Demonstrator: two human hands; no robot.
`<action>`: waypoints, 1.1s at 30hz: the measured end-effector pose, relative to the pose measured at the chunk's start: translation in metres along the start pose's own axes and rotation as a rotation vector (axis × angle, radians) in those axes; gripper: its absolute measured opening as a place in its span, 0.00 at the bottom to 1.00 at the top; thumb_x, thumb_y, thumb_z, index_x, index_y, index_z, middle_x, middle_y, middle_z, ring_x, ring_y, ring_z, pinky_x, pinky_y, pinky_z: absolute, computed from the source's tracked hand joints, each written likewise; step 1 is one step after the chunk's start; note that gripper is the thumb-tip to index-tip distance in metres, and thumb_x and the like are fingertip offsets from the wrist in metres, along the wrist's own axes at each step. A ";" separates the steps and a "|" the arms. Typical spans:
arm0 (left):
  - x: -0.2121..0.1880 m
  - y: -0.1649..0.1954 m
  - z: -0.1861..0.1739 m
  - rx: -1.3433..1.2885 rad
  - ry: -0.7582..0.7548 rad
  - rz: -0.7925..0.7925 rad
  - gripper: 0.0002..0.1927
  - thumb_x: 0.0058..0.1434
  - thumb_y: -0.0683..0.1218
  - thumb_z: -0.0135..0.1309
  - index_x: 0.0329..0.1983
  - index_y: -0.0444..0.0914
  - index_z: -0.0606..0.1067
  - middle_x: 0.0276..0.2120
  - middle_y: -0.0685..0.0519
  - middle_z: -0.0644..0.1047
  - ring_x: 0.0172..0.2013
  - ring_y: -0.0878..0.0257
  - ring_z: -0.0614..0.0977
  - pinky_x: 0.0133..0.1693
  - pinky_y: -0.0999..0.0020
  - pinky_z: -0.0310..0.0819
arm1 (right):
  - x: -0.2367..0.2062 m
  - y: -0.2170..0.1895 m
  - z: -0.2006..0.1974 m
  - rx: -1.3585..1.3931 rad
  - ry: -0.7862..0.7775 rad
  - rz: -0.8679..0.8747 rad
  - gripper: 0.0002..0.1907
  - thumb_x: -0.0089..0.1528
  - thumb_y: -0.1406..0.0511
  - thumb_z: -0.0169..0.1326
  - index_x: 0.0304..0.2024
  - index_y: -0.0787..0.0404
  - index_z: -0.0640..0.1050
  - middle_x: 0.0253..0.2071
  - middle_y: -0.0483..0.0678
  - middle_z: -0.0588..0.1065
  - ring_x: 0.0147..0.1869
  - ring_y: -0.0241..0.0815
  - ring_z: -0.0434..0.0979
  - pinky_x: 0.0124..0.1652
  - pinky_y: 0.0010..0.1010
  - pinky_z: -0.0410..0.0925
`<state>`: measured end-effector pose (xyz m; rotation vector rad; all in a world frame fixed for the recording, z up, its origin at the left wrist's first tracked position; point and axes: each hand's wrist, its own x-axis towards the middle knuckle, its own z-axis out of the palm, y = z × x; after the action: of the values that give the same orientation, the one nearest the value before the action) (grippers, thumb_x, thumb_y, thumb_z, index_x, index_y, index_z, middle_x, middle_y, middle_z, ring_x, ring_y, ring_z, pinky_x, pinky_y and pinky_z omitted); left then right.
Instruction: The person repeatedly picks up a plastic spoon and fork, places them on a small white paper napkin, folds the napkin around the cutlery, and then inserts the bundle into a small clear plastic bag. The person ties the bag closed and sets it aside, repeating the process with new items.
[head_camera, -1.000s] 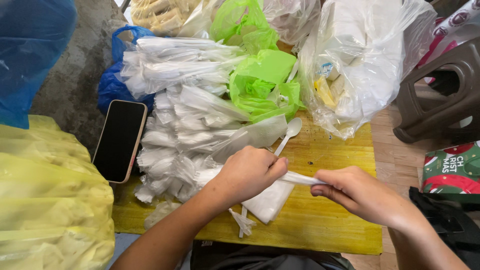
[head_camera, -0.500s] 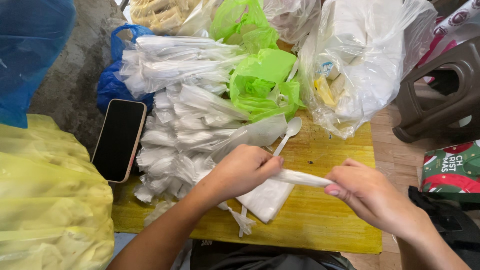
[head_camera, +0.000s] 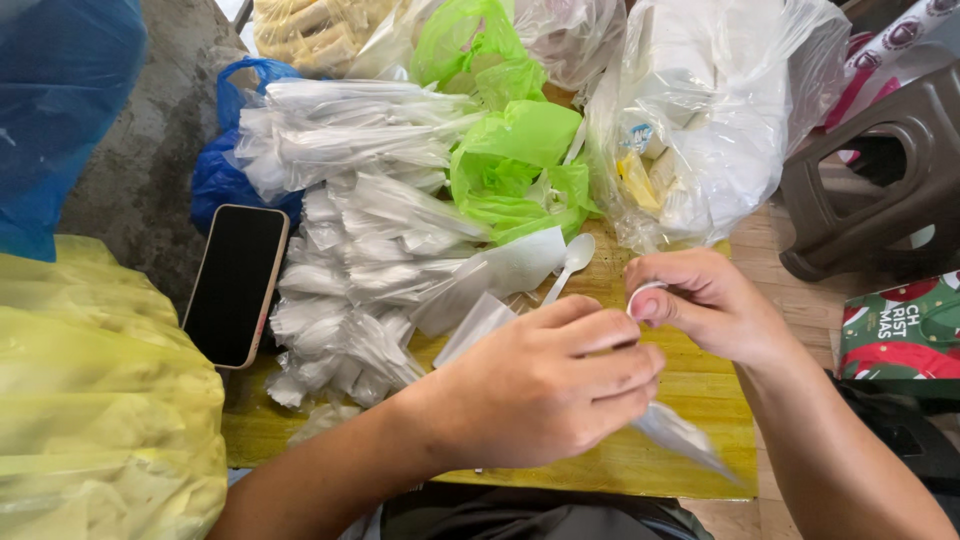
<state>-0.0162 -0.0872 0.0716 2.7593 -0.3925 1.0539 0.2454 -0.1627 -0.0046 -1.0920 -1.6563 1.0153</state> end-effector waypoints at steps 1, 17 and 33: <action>-0.001 0.000 0.000 -0.009 -0.044 0.014 0.09 0.60 0.44 0.57 0.42 0.35 0.79 0.45 0.54 0.76 0.50 0.59 0.75 0.51 0.65 0.71 | 0.000 0.000 -0.001 -0.027 0.002 0.007 0.16 0.68 0.59 0.55 0.31 0.65 0.75 0.27 0.44 0.72 0.31 0.35 0.69 0.33 0.27 0.65; -0.009 -0.016 0.050 -0.153 -0.086 -0.720 0.10 0.54 0.47 0.58 0.28 0.33 0.77 0.26 0.43 0.77 0.27 0.49 0.79 0.33 0.55 0.75 | -0.022 -0.011 0.049 0.629 0.177 0.516 0.18 0.71 0.59 0.43 0.36 0.66 0.74 0.29 0.51 0.77 0.33 0.42 0.79 0.34 0.32 0.70; -0.059 -0.010 0.105 -1.689 0.535 -1.237 0.09 0.66 0.42 0.59 0.43 0.30 0.79 0.38 0.50 0.82 0.37 0.67 0.82 0.44 0.71 0.77 | -0.018 -0.026 0.090 -0.631 0.391 -0.023 0.07 0.64 0.66 0.55 0.41 0.64 0.79 0.59 0.63 0.71 0.54 0.55 0.78 0.49 0.37 0.71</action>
<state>0.0109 -0.0920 -0.0458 0.7674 0.3723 0.4919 0.1578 -0.2015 -0.0093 -1.5539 -1.6854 0.2182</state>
